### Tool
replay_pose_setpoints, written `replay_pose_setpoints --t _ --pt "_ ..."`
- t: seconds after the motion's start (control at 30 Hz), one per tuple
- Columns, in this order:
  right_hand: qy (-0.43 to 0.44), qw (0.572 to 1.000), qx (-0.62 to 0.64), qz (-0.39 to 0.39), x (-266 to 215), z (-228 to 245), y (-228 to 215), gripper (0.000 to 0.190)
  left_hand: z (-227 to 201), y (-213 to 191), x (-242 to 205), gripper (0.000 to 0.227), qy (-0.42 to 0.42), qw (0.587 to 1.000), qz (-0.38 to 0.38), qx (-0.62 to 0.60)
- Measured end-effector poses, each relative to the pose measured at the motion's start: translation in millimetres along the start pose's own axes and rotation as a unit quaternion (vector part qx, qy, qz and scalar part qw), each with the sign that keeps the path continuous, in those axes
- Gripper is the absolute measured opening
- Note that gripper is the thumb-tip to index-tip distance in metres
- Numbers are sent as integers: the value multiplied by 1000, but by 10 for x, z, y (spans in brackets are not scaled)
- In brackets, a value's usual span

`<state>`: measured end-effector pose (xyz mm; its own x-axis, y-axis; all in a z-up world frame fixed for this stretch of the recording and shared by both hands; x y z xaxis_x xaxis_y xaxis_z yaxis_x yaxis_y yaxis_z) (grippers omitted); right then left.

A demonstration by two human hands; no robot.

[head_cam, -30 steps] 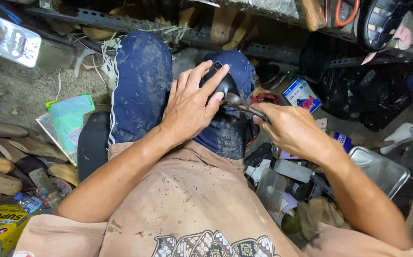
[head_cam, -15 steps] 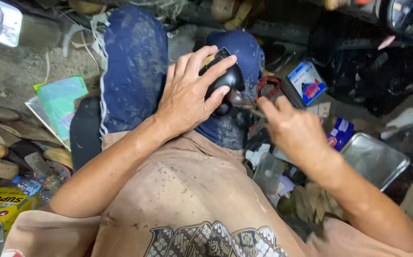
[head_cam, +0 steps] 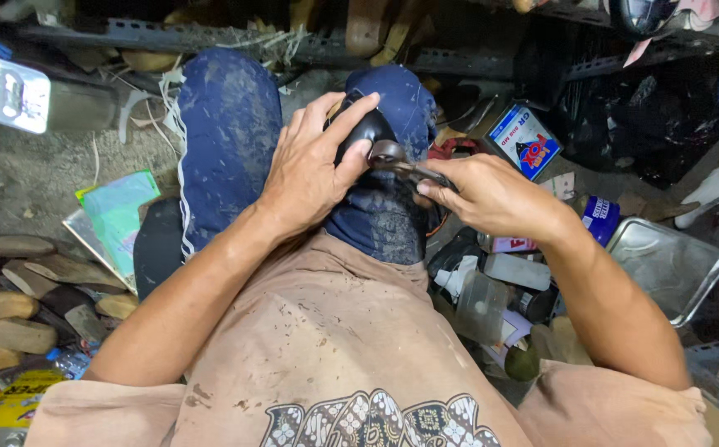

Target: The person sits on the floor and uses a hammer and a curved metal tool to repeatedly strike the sole of a black sandal held on their lap. They adjust the shoe's position and the tool placement throughout the process.

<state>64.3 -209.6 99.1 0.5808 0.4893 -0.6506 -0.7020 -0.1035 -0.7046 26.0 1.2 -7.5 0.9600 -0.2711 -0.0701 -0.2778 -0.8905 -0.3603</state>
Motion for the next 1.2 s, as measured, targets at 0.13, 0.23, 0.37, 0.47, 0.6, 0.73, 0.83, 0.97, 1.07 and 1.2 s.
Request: replay_pose_setpoints --t 0.13,0.23,0.37,0.47,0.6,0.73,0.83,0.97,1.07,1.2 --pt "-17 998 42 -37 42 -142 276 13 75 -31 46 49 -4 998 4 -58" --pt "-14 997 2 -73 6 -196 476 11 74 -29 44 50 -7 997 9 -74" --pt "-13 1000 -12 -23 -74 -62 182 22 -11 -13 15 51 -12 998 28 -58" --pt "-2 1000 -11 -13 -46 -118 165 21 -47 -91 52 49 -2 997 31 -64" --pt "-19 975 -161 -151 -91 -386 708 27 3 -52 43 51 12 999 12 -50" --pt "33 955 -230 -186 -225 -230 920 26 -20 9 -19 53 1 999 22 -30" --pt "62 944 -278 -165 -331 -25 926 21 -133 58 -64 55 3 1000 24 1" --pt "71 922 -333 -185 -264 6 953 19 -183 12 -21 57 -33 999 10 -28" --pt "38 966 -216 -140 -202 72 594 15 -128 2 -7 53 -17 999 9 -27" --pt "-17 995 -35 -96 -112 63 202 22 -50 -17 28 49 -2 999 15 -43"
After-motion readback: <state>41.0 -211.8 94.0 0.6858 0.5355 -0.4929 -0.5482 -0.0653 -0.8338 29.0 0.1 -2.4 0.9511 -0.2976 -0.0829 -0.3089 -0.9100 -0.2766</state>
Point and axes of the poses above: each hand's wrist, its own x-axis towards the middle knuckle, its own y-axis out of the palm, z = x × y, the point moved 2 cm from there along x, towards the middle knuckle, and after that the axes turned 15 degrees about -x, right-handed, at the moved point
